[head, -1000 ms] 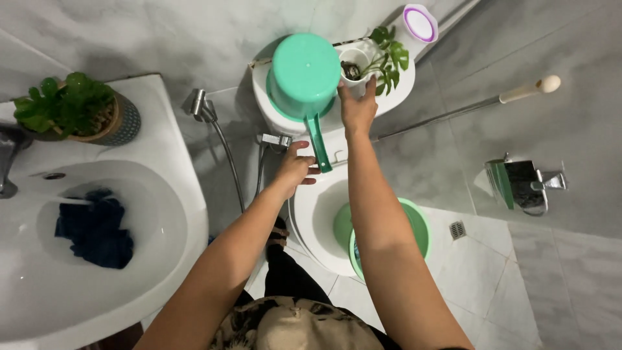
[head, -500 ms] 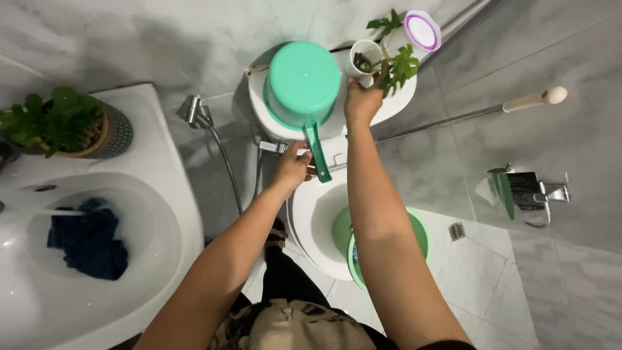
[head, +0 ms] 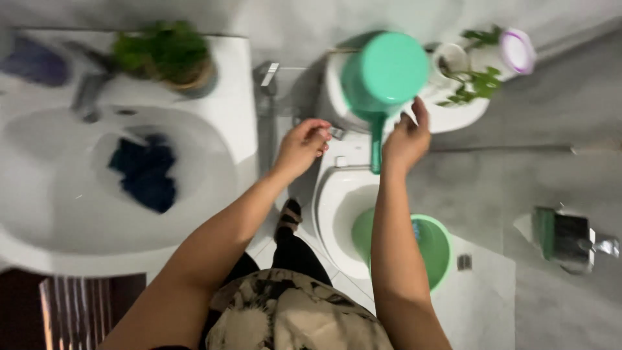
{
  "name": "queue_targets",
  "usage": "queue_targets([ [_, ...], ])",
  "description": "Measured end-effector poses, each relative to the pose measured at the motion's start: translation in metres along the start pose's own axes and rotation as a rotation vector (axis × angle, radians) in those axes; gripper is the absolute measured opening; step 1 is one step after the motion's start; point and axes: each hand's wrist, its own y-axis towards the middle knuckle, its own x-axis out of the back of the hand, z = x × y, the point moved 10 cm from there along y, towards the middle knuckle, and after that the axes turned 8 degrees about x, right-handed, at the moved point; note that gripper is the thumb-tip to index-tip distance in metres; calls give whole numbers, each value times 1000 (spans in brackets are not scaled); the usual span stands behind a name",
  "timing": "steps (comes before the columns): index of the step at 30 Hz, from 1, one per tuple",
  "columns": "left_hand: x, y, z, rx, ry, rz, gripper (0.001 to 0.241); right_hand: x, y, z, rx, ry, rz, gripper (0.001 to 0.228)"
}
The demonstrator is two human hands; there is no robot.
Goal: The person washes a green plastic scoop and a dark blue cloth under running water in a sink. They then rinse a blue mop head in a green bucket filled with water and wring it out. Finally, the person uses the dark blue cloth to wipe the exterior of the green bucket.
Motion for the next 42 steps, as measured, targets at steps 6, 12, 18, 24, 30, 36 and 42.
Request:
queue_targets([
  [6,179,-55,-9,-117,-383,-161,19,-36,-93,134,154,61,-121,29],
  [12,361,-92,64,-145,-275,-726,18,-152,-195,213,310,238,203,24],
  [18,431,-29,134,135,-538,-703,13,-277,-293,280,391,147,600,22],
  [24,414,-47,63,159,-785,-253,27,-347,-288,308,705,-105,537,61],
  [30,436,-74,57,-11,724,-435,33,-370,-286,312,653,-217,590,59],
  [36,441,-48,148,188,851,-356,92,-372,-323,293,233,299,890,75],
  [42,415,-70,101,140,460,-260,25,-320,-407,156,-670,119,854,92],
])
